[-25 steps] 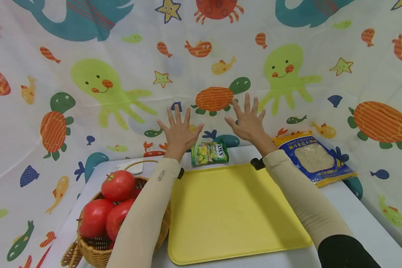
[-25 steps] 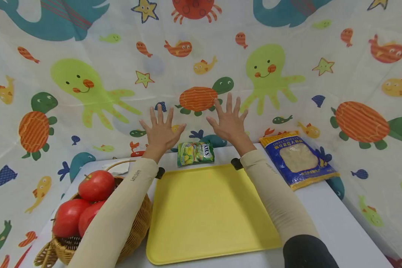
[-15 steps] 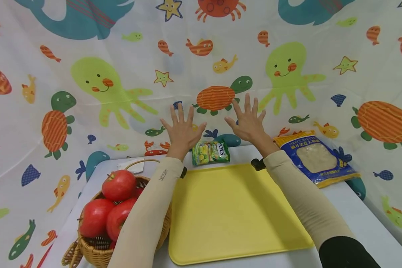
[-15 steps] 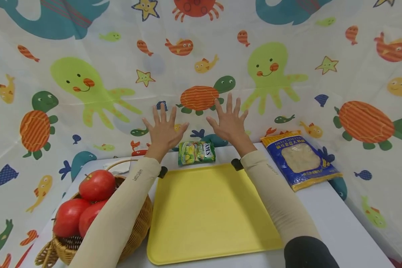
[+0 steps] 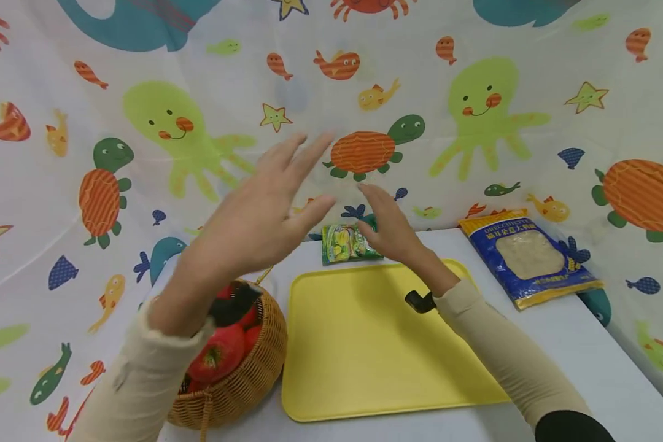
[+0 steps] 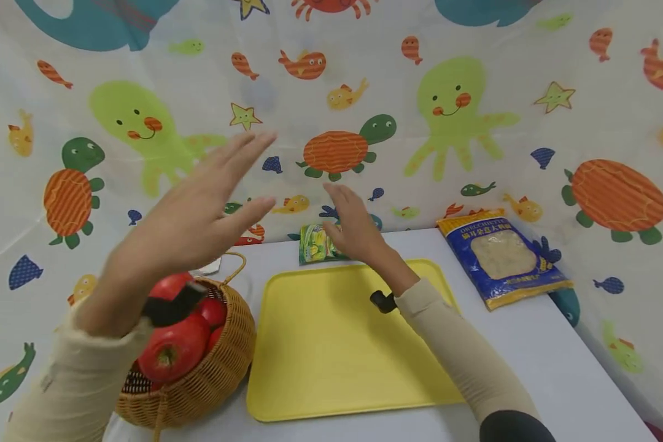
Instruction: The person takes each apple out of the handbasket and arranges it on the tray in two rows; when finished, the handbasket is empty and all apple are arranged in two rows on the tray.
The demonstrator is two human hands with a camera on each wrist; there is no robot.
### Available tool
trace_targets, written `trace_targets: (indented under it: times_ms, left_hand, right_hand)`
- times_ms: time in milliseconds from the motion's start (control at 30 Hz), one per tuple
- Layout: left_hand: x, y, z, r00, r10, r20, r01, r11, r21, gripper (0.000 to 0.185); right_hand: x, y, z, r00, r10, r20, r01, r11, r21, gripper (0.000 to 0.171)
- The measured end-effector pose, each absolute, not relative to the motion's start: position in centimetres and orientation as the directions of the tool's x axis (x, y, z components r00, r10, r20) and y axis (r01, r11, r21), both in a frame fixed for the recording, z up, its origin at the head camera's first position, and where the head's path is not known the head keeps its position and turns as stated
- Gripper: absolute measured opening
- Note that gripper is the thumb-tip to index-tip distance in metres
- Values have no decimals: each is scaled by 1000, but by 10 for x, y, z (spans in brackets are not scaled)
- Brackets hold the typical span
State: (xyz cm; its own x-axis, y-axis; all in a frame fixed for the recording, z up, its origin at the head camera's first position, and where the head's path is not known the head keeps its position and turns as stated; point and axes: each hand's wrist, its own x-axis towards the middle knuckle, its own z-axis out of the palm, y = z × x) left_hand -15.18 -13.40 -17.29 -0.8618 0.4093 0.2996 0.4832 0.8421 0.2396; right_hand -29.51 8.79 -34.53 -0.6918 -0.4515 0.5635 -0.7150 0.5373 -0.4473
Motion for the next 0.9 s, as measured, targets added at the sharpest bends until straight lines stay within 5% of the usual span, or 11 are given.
trace_targets:
  times_ms: [100, 200, 333, 467, 700, 900]
  left_hand:
    - [-107, -178, -174, -836, 425, 348, 529, 795, 298, 71]
    - [-88, -236, -194, -884, 335, 326, 448, 807, 385, 78]
    - [-92, -328, -243, -948, 158, 277, 288, 798, 530, 75]
    - [-110, -397, -300, -976, 124, 181, 215, 712, 669, 63]
    - [-123, -422, -360, -949, 255, -184, -14, 550, 835, 57]
    - [-117, -423, -373, -910, 319, -266, -96, 461, 882, 54]
  right_hand:
    - [-265, 69, -350, -601, -550, 580, -799, 423, -427, 66]
    - [-233, 47, -352, -509, -652, 562, -855, 307, -418, 64]
    - [-199, 17, -354, -386, -774, 502, -882, 149, -447, 67]
    - [-179, -7, -359, -293, -848, 441, -872, 48, -486, 71]
    - [-166, -39, -367, -182, -916, 358, -860, -29, -510, 75]
    - [-161, -62, -373, -123, -946, 301, -895, -25, -445, 73]
